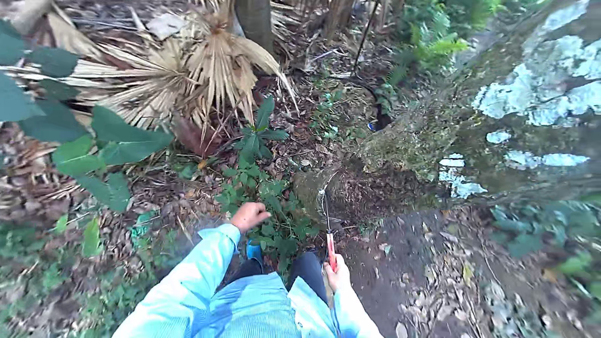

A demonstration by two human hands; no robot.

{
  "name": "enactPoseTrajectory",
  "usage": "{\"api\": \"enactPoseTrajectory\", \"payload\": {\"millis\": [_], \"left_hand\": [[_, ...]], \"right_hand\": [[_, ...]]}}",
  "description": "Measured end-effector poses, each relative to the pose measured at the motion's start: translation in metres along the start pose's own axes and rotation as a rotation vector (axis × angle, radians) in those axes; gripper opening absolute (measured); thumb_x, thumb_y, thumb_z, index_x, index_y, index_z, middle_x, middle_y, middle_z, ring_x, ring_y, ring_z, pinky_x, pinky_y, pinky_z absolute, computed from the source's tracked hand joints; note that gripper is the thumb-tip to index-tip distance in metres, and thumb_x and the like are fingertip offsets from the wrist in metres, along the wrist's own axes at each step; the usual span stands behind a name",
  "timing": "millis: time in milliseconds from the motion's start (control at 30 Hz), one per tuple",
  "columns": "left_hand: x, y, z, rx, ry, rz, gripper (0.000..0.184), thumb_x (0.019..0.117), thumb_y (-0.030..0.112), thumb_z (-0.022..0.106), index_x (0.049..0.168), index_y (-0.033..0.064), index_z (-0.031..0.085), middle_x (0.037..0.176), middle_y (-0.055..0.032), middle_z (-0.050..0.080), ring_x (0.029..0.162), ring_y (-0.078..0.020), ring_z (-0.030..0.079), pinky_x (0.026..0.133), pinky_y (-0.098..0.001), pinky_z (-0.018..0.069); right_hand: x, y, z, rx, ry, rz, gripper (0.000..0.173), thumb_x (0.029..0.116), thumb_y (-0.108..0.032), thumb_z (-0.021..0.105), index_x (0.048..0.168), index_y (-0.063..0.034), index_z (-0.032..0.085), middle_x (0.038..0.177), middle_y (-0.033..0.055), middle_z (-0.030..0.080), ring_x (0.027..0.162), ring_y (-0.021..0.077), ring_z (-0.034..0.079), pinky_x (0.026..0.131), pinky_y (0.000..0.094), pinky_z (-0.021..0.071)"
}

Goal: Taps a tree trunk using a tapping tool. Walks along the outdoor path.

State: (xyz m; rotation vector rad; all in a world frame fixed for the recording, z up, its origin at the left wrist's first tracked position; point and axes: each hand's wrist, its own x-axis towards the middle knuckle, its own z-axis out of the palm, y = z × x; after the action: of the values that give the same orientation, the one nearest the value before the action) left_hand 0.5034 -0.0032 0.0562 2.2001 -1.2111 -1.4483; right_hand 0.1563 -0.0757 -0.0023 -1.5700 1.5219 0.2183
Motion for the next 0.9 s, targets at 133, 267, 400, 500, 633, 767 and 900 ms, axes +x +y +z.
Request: {"api": "enactPoseTrajectory", "payload": {"millis": [133, 267, 400, 500, 633, 767, 900], "left_hand": [[0.008, 0.012, -0.035, -0.043, 0.149, 0.155, 0.033, 0.1085, 0.016, 0.048, 0.13, -0.0039, 0.063, 0.128, -0.0236, 0.067, 0.124, -0.035, 0.063, 0.112, -0.0495, 0.044], [0.017, 0.038, 0.011, 0.069, 0.229, 0.697, 0.026, 0.1023, 0.011, 0.056, 0.114, -0.0046, 0.073, 0.114, -0.0225, 0.073, 0.119, -0.0391, 0.066, 0.112, -0.0549, 0.0426], [0.044, 0.064, 0.067, 0.207, 0.219, 1.272, 0.017, 0.0967, 0.017, 0.065, 0.1, 0.0028, 0.074, 0.099, -0.0138, 0.075, 0.104, -0.0318, 0.072, 0.102, -0.0507, 0.0512], [0.079, 0.077, 0.081, 0.321, 0.044, 1.395, 0.027, 0.0998, 0.025, 0.062, 0.098, 0.0008, 0.073, 0.097, -0.0157, 0.074, 0.106, -0.0348, 0.07, 0.107, -0.0509, 0.0467], [0.131, 0.08, 0.086, 0.484, -0.086, 1.407, 0.038, 0.102, 0.032, 0.057, 0.089, -0.0003, 0.072, 0.089, -0.0168, 0.073, 0.102, -0.0375, 0.07, 0.11, -0.0528, 0.0409], [0.181, 0.077, 0.089, 0.537, -0.017, 1.557, 0.041, 0.1017, 0.032, 0.057, 0.081, 0.0003, 0.072, 0.079, -0.0153, 0.072, 0.091, -0.0356, 0.072, 0.101, -0.0508, 0.0465], [0.227, 0.069, 0.1, 0.525, 0.218, 1.804, 0.04, 0.0982, 0.031, 0.061, 0.068, 0.0058, 0.07, 0.064, -0.0089, 0.068, 0.071, -0.0269, 0.072, 0.081, -0.0427, 0.0528]], "right_hand": [[-0.024, -0.028, 0.042, 0.138, 0.129, -0.055, 0.04, 0.0942, -0.005, 0.066, 0.129, 0.0126, 0.056, 0.097, 0.0296, 0.067, 0.088, 0.0401, 0.067, 0.084, 0.0561, 0.0528], [-0.025, -0.055, 0.054, 0.174, 0.155, -0.016, 0.043, 0.0964, -0.006, 0.064, 0.134, 0.0114, 0.052, 0.104, 0.0297, 0.067, 0.093, 0.04, 0.068, 0.088, 0.055, 0.0529], [-0.018, -0.066, 0.081, 0.268, 0.271, -0.037, 0.056, 0.0949, -0.003, 0.063, 0.143, 0.0142, 0.04, 0.11, 0.0327, 0.067, 0.1, 0.0422, 0.069, 0.092, 0.0571, 0.0535], [0.0, -0.074, 0.106, 0.301, 0.407, -0.101, 0.049, 0.0953, -0.005, 0.063, 0.137, 0.0169, 0.047, 0.105, 0.0296, 0.07, 0.101, 0.0392, 0.07, 0.095, 0.056, 0.0529], [0.037, -0.088, 0.127, 0.226, 0.583, -0.082, 0.037, 0.0967, -0.006, 0.06, 0.125, 0.0182, 0.057, 0.102, 0.0323, 0.071, 0.098, 0.0464, 0.071, 0.091, 0.0622, 0.0529], [0.093, -0.097, 0.141, 0.235, 0.755, -0.064, 0.031, 0.0956, -0.004, 0.061, 0.117, 0.0185, 0.062, 0.102, 0.0342, 0.07, 0.099, 0.0493, 0.07, 0.091, 0.0626, 0.0521], [0.155, -0.092, 0.163, 0.277, 0.938, -0.151, 0.025, 0.0892, -0.001, 0.063, 0.106, 0.0177, 0.067, 0.1, 0.0341, 0.07, 0.098, 0.0493, 0.07, 0.09, 0.0621, 0.053]]}}
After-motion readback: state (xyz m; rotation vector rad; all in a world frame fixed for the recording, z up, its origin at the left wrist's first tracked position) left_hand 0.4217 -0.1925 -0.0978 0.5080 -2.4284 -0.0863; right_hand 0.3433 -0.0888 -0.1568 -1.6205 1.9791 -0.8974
